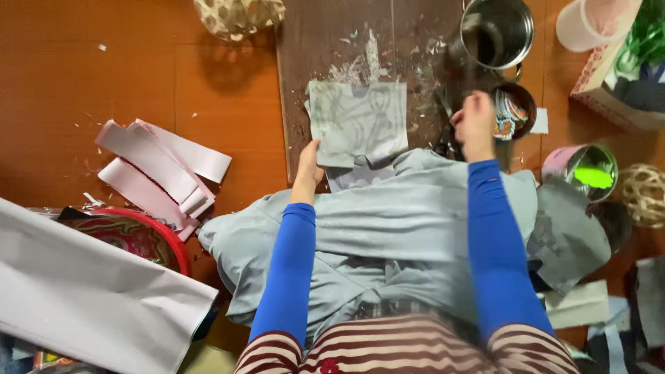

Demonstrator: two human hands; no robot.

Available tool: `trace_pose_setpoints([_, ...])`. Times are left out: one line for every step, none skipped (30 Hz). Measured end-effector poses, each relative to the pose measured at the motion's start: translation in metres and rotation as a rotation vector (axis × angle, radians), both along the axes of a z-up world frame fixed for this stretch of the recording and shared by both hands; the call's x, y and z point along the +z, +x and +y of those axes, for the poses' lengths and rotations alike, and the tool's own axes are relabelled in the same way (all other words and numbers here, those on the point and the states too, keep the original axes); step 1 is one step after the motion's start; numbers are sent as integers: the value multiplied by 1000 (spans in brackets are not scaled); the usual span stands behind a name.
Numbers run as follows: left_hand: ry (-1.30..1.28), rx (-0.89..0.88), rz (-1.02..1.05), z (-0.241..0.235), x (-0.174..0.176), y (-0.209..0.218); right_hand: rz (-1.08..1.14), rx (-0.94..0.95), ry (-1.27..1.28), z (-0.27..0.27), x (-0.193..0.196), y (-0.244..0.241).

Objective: Applying paper strips and glue to a bamboo frame to create a giraffe model.

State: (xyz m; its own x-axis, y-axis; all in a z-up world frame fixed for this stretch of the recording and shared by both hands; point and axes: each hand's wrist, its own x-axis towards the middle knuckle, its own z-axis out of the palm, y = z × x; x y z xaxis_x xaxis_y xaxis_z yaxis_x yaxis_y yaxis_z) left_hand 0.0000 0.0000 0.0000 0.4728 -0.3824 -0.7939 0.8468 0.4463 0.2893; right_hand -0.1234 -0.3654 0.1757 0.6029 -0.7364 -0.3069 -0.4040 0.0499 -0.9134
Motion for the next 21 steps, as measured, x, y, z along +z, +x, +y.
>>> trace_pose_setpoints([-2, 12, -12, 0, -4, -1, -12, 12, -2, -36, -20, -2])
trace_pose_setpoints([-29, -31, -105, 1, -8, -1, -129, -16, 202, -72, -40, -2])
trace_pose_setpoints([-54, -67, -198, 2, -13, -3, -240, -37, 407, -108, -60, 2])
trace_pose_setpoints([-53, -49, -210, 2, -13, -2, -247, -16, 408, -120, -66, 4])
trace_pose_setpoints([1, -114, -264, 1, -13, -1, -411, -120, 682, -133, -71, 9])
trace_pose_setpoints([58, -179, -317, 0, -13, 1, -567, -229, 960, -146, -77, 14])
trace_pose_setpoints([58, -160, -329, 0, -1, 6, -569, -206, 964, -130, -82, 1])
trace_pose_setpoints([34, -141, -255, 0, 10, 12, -678, -240, 935, -115, -89, -12])
trace_pose_setpoints([8, -125, -177, -2, 21, 15, -783, -279, 903, -102, -97, -29])
trace_pose_setpoints([6, -109, -186, -3, 23, 23, -784, -259, 906, -64, -100, -34])
trace_pose_setpoints([-103, -17, -142, -4, 25, 30, -600, -101, 916, -27, -104, -43])
trace_pose_setpoints([-212, 75, -98, -6, 25, 37, -422, 60, 917, 10, -109, -53])
trace_pose_setpoints([-207, 84, -95, -7, 46, 35, -414, 66, 923, 54, -68, -34])
trace_pose_setpoints([-235, 103, -98, -9, 66, 33, -217, 427, 929, 106, -27, -23])
trace_pose_setpoints([-258, 123, -94, -9, 85, 26, 0, 778, 918, 163, 16, -28])
trace_pose_setpoints([-249, 132, -84, -12, 90, 15, 11, 780, 930, 175, 17, -26])
trace_pose_setpoints([-356, 120, -130, -14, 96, 10, -84, 811, 988, 188, 17, -18])
trace_pose_setpoints([-462, 106, -178, -16, 102, 6, -179, 840, 1046, 201, 18, -10])
trace_pose_setpoints([-453, 119, -179, -11, 107, -8, -174, 850, 1057, 200, 13, -6])
trace_pose_setpoints([-447, 85, -193, -6, 112, -21, -263, 655, 1112, 199, 6, -1])
trace_pose_setpoints([-443, 55, -206, -4, 116, -35, -342, 455, 1158, 196, 0, 4])
